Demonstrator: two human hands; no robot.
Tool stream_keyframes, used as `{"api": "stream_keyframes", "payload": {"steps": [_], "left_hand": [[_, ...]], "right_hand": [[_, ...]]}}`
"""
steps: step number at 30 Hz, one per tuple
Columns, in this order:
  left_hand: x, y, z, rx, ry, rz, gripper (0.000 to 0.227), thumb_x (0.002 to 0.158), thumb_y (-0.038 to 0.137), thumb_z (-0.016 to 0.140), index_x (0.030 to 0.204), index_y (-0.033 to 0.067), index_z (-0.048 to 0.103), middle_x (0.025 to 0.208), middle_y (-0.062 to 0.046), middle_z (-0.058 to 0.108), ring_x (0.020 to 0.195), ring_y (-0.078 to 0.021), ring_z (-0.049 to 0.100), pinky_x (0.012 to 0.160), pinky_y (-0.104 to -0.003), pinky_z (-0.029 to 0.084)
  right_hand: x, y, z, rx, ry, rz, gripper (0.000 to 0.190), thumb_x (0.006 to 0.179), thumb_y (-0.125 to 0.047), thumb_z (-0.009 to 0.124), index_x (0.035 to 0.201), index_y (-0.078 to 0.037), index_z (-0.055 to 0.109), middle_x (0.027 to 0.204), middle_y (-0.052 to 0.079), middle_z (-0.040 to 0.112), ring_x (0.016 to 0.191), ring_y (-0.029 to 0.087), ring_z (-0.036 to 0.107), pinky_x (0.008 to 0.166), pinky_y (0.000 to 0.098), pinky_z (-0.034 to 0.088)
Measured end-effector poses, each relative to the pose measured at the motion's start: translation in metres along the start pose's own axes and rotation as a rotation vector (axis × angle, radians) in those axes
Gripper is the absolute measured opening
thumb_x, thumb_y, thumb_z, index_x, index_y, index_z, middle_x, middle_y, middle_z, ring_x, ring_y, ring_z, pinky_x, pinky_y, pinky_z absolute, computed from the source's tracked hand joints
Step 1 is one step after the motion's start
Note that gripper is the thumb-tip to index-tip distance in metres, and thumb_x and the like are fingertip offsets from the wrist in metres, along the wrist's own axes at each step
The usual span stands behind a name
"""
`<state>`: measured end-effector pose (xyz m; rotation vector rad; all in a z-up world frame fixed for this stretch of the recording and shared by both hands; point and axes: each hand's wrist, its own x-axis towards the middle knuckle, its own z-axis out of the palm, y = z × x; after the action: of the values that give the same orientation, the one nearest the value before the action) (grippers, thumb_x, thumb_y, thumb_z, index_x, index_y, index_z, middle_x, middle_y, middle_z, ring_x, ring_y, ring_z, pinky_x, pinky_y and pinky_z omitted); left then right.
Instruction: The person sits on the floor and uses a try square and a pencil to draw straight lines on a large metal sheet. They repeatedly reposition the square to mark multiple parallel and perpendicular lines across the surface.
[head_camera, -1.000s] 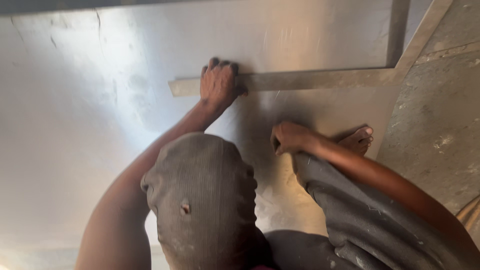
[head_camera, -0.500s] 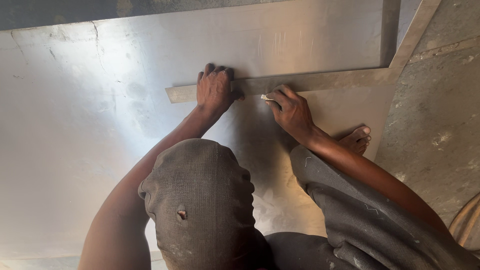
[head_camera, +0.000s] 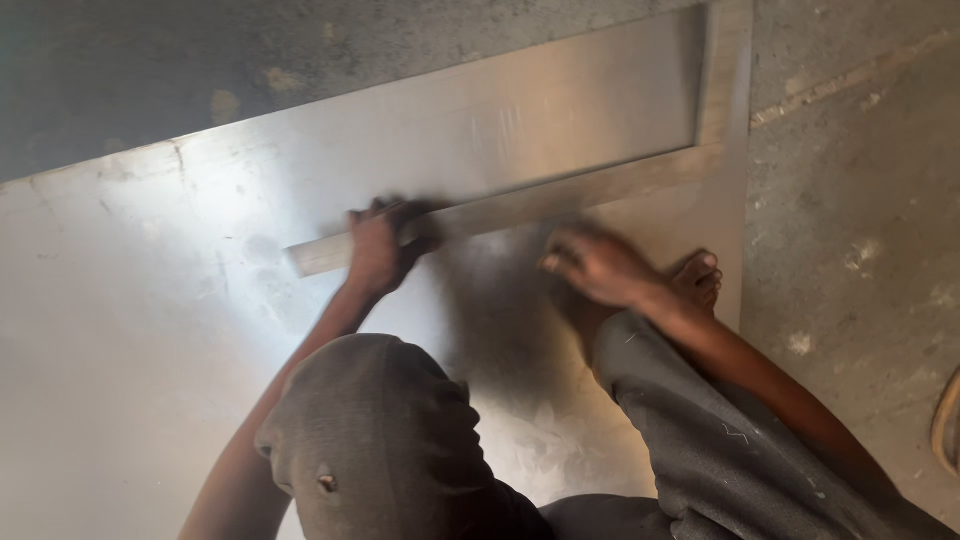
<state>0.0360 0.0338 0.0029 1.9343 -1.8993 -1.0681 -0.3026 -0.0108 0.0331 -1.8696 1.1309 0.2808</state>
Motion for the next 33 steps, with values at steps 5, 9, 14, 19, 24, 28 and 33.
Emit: {"api": "stream_keyframes", "payload": {"steps": [5,9,14,19,24,28,33], "left_hand": [[-0.058,-0.058,-0.068,0.266,-0.074,-0.375,0.054,0.087,0.067,0.073,0.091,0.0129,0.079,0.081,-0.010,0.074,0.086,-0.0285,0.069,0.092,-0.048,0.043],[-0.073,-0.069,-0.034,0.349,0.103,-0.286,0.049,0.089,0.063,0.073,0.091,0.0145,0.079,0.081,-0.011,0.075,0.089,-0.0307,0.067,0.083,-0.045,0.044],[-0.083,-0.086,-0.006,0.244,0.174,-0.297,0.033,0.089,0.047,0.074,0.098,0.0162,0.080,0.094,-0.014,0.075,0.100,-0.0361,0.066,0.088,-0.049,0.047],[-0.080,-0.072,0.010,0.147,0.174,-0.495,0.044,0.085,0.057,0.078,0.098,0.0145,0.080,0.097,-0.018,0.074,0.101,-0.0402,0.065,0.090,-0.052,0.049],[-0.078,-0.065,0.015,0.144,0.120,-0.531,0.045,0.085,0.058,0.078,0.098,0.0149,0.080,0.098,-0.017,0.074,0.103,-0.0406,0.066,0.092,-0.052,0.049],[-0.072,-0.062,0.009,0.149,0.094,-0.544,0.045,0.085,0.058,0.077,0.099,0.0151,0.080,0.099,-0.017,0.074,0.103,-0.0409,0.066,0.093,-0.052,0.049],[-0.068,-0.064,-0.001,0.165,0.073,-0.546,0.046,0.084,0.059,0.076,0.099,0.0154,0.081,0.100,-0.017,0.075,0.105,-0.0413,0.066,0.094,-0.051,0.048]], "right_hand": [[-0.042,0.030,-0.052,0.134,0.399,0.102,0.029,0.109,-0.026,0.054,0.125,-0.009,0.071,0.105,0.012,0.068,0.086,0.026,0.065,0.077,0.0399,0.054],[-0.048,0.029,-0.042,0.173,0.567,-0.069,0.034,0.104,-0.008,0.053,0.135,-0.003,0.067,0.107,0.012,0.063,0.085,0.021,0.062,0.077,0.0331,0.053],[-0.045,0.016,-0.028,0.225,0.581,0.026,0.021,0.101,-0.007,0.062,0.121,-0.003,0.070,0.105,0.012,0.071,0.082,0.021,0.067,0.077,0.0359,0.056],[-0.040,0.019,-0.023,0.264,0.607,0.020,0.021,0.104,-0.007,0.060,0.122,0.000,0.067,0.105,0.012,0.074,0.087,0.020,0.073,0.080,0.0345,0.059],[-0.024,0.031,-0.017,0.209,0.653,-0.011,0.020,0.103,-0.004,0.059,0.122,0.001,0.064,0.100,0.014,0.075,0.066,0.020,0.070,0.060,0.0340,0.058],[0.008,0.038,-0.031,0.026,0.614,0.013,0.026,0.108,-0.006,0.057,0.132,-0.001,0.049,0.074,0.013,0.069,0.049,0.022,0.061,0.046,0.0387,0.049],[0.057,0.024,-0.062,-0.212,0.608,-0.080,0.046,0.103,-0.006,0.060,0.144,-0.001,0.041,0.057,0.011,0.060,0.047,0.030,0.060,0.046,0.0435,0.049]]}}
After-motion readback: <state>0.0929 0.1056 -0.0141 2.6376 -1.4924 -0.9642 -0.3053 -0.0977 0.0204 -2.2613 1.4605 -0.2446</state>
